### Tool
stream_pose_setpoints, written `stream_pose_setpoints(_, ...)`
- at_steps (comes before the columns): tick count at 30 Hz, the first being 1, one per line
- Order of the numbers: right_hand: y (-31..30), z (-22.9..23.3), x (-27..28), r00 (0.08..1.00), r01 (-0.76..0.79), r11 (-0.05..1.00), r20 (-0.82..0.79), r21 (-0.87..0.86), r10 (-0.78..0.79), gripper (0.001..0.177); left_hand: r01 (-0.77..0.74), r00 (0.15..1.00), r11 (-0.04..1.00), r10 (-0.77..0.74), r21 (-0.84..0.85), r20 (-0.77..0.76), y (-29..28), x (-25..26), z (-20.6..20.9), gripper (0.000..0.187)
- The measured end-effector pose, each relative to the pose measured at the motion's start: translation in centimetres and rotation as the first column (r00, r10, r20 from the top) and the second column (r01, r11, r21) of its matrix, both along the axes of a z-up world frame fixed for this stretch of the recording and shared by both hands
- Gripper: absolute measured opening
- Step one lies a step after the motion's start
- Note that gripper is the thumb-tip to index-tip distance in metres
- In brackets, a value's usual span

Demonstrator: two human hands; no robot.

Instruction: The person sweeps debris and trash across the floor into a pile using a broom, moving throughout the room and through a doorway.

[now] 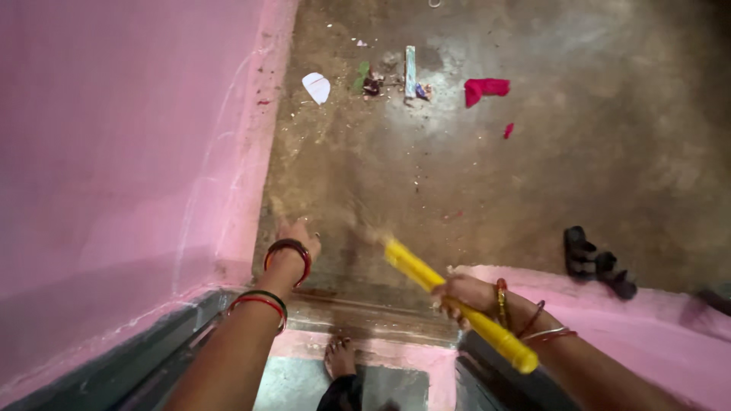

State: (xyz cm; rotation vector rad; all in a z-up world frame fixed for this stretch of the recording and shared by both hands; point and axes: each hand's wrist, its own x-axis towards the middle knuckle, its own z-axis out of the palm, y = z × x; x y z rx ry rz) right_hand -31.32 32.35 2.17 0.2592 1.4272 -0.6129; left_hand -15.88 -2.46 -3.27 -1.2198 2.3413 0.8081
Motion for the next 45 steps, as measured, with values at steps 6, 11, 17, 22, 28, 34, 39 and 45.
stream_pose_setpoints(6,2.0,-10.0,-1.6,0.982,-0.126,0.966,-0.166,-0.225,0.09,0.03,0.007,0.999,0.989,-0.013,0.147,0.042,2.5,-2.0,-1.0,0.058)
stream_pose_setpoints(11,-1.4,-13.3,4.7,0.87,0.236,0.971,-0.452,0.03,-0.197,0.044,-0.047,0.977,0.997,0.06,0.069,-0.206,3.5,-3.1,-0.6,0.057)
stream_pose_setpoints(17,-3.5,-5.0,8.3,0.997,0.079,0.992,0.034,-0.097,-0.076,0.021,-0.559,0.777,0.67,0.629,0.489,0.025,2.6,-3.2,3.7,0.057)
stream_pose_setpoints(22,-8.3,-8.5,5.9,0.994,-0.099,0.964,-0.07,-0.245,0.084,0.03,-0.652,0.643,0.551,0.766,0.52,-0.004,1.5,-2.2,3.6,0.053)
stream_pose_setpoints(28,-14.4,-10.3,10.8,0.779,-0.093,0.995,-0.618,0.048,0.102,0.03,-0.237,0.971,0.958,0.235,0.161,0.035,-0.4,-0.7,3.7,0.061)
stream_pose_setpoints(34,-16.0,-2.5,14.6,0.978,-0.196,0.929,-0.131,-0.313,0.163,0.023,-0.714,0.531,0.438,0.847,0.546,0.016,-2.5,-0.2,4.3,0.057)
stream_pose_setpoints(39,-21.7,-4.1,13.0,0.937,-0.349,0.603,-0.245,-0.717,0.25,0.016,-0.701,0.516,0.443,0.856,0.558,-0.031,-4.2,1.7,4.8,0.061)
stream_pose_setpoints(45,-30.2,-8.8,7.4,0.936,-0.088,0.981,-0.351,-0.172,0.022,0.017,-0.127,0.985,0.991,0.123,-0.028,-0.121,-5.8,4.7,3.8,0.059)
